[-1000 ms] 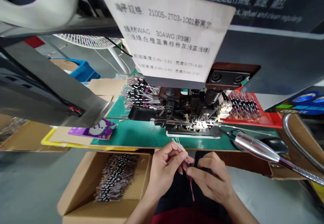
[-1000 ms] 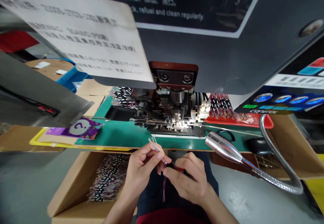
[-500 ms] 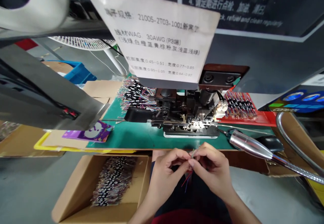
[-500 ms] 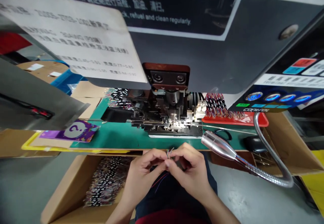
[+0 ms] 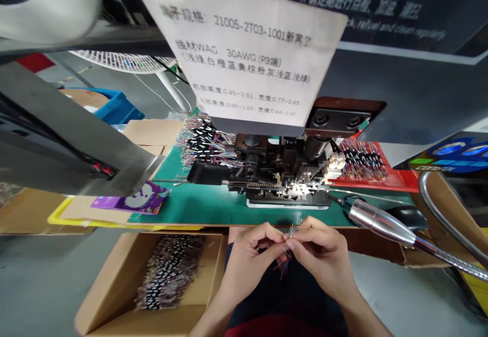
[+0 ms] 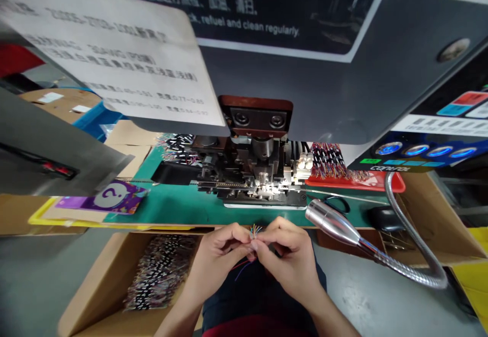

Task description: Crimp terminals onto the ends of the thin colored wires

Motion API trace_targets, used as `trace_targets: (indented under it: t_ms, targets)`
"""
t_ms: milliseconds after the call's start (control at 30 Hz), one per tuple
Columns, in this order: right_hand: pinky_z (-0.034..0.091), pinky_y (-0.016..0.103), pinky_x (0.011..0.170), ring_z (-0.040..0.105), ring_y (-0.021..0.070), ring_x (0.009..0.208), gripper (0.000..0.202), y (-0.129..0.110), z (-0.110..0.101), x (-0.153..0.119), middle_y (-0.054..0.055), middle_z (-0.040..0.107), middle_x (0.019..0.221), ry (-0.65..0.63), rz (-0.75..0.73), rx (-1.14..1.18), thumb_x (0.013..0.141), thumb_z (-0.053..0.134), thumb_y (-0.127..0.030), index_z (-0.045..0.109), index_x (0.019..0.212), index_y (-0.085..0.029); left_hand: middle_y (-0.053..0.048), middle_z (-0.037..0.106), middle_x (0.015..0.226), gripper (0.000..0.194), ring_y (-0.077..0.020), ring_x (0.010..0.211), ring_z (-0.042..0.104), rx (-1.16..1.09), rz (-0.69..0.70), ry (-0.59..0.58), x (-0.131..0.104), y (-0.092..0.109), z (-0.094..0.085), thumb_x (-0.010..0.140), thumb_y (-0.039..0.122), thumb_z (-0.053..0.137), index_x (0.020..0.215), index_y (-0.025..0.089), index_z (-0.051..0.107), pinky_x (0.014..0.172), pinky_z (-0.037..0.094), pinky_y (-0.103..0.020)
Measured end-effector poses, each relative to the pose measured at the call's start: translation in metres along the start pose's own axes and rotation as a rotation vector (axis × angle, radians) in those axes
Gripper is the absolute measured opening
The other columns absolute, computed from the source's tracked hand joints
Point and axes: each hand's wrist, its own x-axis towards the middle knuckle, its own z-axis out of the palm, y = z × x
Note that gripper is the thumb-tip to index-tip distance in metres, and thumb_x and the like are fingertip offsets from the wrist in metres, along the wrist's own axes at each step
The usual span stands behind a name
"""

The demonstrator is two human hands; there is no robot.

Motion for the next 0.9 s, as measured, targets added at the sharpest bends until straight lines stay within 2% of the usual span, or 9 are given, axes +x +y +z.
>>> trace_targets:
  t_ms: [133, 200, 300, 400, 467, 567, 700, 800, 900]
  targets:
    - [0.037, 0.029, 0.054, 0.055, 0.0157, 0.065, 0.013, -0.001, -0.001, 0.001, 0.003, 0.073, 0.08, 0.013, -0.022, 0.004, 0.102, 0.082, -0.015, 0.089, 0.096, -0.024, 0.001, 0.075, 0.071, 0.027, -0.0133, 0.053, 0.074, -0.038, 0.004, -0.047, -0.001, -0.003, 0.001, 0.096, 0.038, 0.093, 0.084, 0.018, 0.079, 0.055, 0.058, -0.02]
    - [0.036, 0.029, 0.055, 0.056, 0.0158, 0.064, 0.015, -0.001, 0.0, 0.002, 0.003, 0.073, 0.079, 0.029, -0.054, -0.022, 0.103, 0.081, -0.013, 0.089, 0.096, -0.024, 0.001, 0.075, 0.071, 0.024, -0.0136, 0.056, 0.075, -0.014, 0.022, -0.042, -0.002, -0.004, 0.003, 0.094, 0.033, 0.094, 0.085, 0.018, 0.078, 0.058, 0.06, -0.021]
    - [0.044, 0.03, 0.061, 0.062, 0.0179, 0.071, 0.016, -0.001, -0.001, 0.008, 0.004, 0.076, 0.084, 0.107, -0.085, 0.021, 0.106, 0.079, -0.016, 0.089, 0.1, -0.025, -0.002, 0.08, 0.079, 0.021, -0.0153, 0.062, 0.077, 0.022, 0.066, -0.043, -0.005, -0.007, 0.005, 0.096, 0.03, 0.091, 0.088, 0.019, 0.076, 0.063, 0.063, -0.023]
    - [0.044, 0.03, 0.063, 0.06, 0.0175, 0.071, 0.015, 0.002, -0.004, 0.012, 0.003, 0.071, 0.082, 0.165, -0.029, 0.13, 0.109, 0.078, -0.023, 0.092, 0.109, -0.028, -0.005, 0.084, 0.085, 0.02, -0.0162, 0.066, 0.077, 0.025, 0.1, -0.04, -0.008, -0.01, 0.002, 0.102, 0.034, 0.086, 0.094, 0.019, 0.076, 0.064, 0.064, -0.024]
    - [0.043, 0.029, 0.061, 0.057, 0.0169, 0.069, 0.018, 0.005, -0.005, 0.012, 0.001, 0.066, 0.081, 0.113, 0.03, 0.164, 0.109, 0.079, -0.028, 0.093, 0.12, -0.03, -0.006, 0.083, 0.085, 0.023, -0.0163, 0.067, 0.076, -0.001, 0.101, -0.027, -0.008, -0.011, 0.0, 0.103, 0.038, 0.086, 0.095, 0.019, 0.076, 0.064, 0.064, -0.025]
    - [0.046, 0.03, 0.063, 0.061, 0.0178, 0.073, 0.024, 0.009, -0.004, 0.006, 0.002, 0.066, 0.086, -0.009, 0.071, 0.179, 0.108, 0.082, -0.029, 0.092, 0.129, -0.034, -0.004, 0.081, 0.079, 0.027, -0.015, 0.062, 0.073, -0.027, 0.074, -0.012, -0.005, -0.009, 0.0, 0.1, 0.04, 0.089, 0.089, 0.019, 0.075, 0.061, 0.061, -0.023]
    - [0.048, 0.031, 0.065, 0.064, 0.0177, 0.074, 0.023, 0.007, -0.002, 0.001, 0.002, 0.067, 0.085, -0.063, 0.053, 0.112, 0.107, 0.083, -0.025, 0.094, 0.123, -0.037, 0.0, 0.078, 0.072, 0.027, -0.0122, 0.057, 0.07, 0.044, 0.062, 0.001, -0.002, -0.005, 0.003, 0.094, 0.031, 0.094, 0.08, 0.018, 0.075, 0.06, 0.058, -0.02]
    - [0.045, 0.03, 0.061, 0.063, 0.0171, 0.069, 0.018, 0.002, -0.003, 0.002, 0.002, 0.069, 0.081, -0.083, 0.024, 0.057, 0.107, 0.083, -0.023, 0.096, 0.115, -0.033, -0.001, 0.079, 0.073, 0.024, -0.013, 0.06, 0.071, 0.071, 0.073, -0.029, -0.001, -0.002, 0.002, 0.094, 0.026, 0.092, 0.079, 0.019, 0.075, 0.059, 0.057, -0.02]
    - [0.047, 0.031, 0.06, 0.066, 0.0181, 0.067, 0.016, -0.003, -0.003, 0.008, 0.003, 0.075, 0.077, -0.048, -0.034, 0.03, 0.105, 0.082, -0.02, 0.096, 0.104, -0.029, 0.0, 0.079, 0.076, 0.02, -0.0136, 0.062, 0.072, 0.069, 0.095, -0.042, -0.003, -0.001, 0.001, 0.093, 0.023, 0.091, 0.081, 0.02, 0.076, 0.06, 0.057, -0.02]
